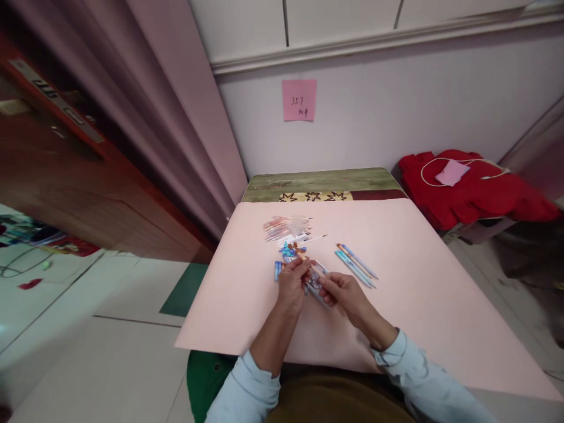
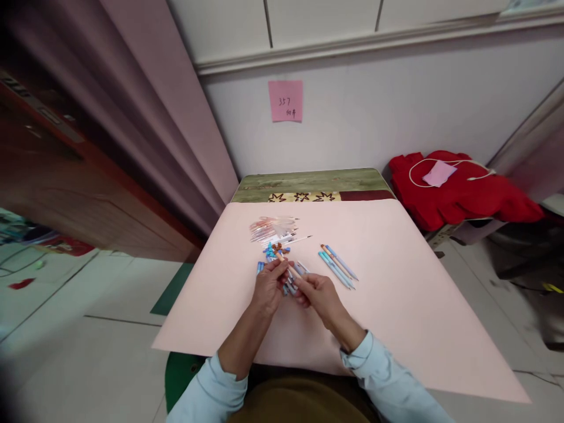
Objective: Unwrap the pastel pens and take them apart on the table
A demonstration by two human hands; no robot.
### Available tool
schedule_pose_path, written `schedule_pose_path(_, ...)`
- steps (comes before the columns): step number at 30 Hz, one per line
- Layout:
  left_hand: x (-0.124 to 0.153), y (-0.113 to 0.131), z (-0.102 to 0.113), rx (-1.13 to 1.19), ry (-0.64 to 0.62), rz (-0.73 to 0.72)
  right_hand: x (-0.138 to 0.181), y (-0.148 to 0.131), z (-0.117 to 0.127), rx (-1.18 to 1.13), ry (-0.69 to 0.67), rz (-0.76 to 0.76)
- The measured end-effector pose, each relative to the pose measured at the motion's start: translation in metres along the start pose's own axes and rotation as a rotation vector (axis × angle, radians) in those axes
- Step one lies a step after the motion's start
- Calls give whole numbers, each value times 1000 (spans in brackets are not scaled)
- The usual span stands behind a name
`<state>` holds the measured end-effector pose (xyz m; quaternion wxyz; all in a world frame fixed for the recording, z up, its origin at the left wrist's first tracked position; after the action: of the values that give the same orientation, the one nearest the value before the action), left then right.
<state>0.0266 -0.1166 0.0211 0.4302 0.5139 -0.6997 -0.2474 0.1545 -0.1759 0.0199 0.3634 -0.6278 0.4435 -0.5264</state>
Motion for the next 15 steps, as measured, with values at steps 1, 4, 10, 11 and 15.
schedule_pose_path(1,-1,-1,1,9,21,-3,1,-2,0,142,65,96)
schedule_pose_path(4,-3,-5,4,41,44,17,5,-7,0,450,218,271)
schedule_pose_path(10,5,-6,4,10,40,29,1,-5,-4,98,-8,-101)
schedule_pose_path(11,6,-5,4,3,58,16,0,-5,-4,66,-16,-116)
schedule_pose_path(15,9,-4,6,-31,114,-66,-4,-1,-6,99,68,-8)
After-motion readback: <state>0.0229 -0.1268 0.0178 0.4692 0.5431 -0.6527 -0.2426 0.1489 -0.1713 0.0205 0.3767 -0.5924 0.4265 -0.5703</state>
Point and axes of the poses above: each hand's wrist, its own x-axis away from the middle knuckle, its own z-axis out of the back of the hand, y = z × x, the point moved 2 cm from there along -x, towards the middle knuckle, and after that the axes turned 1 degree about -y, right-handed, at the moved point
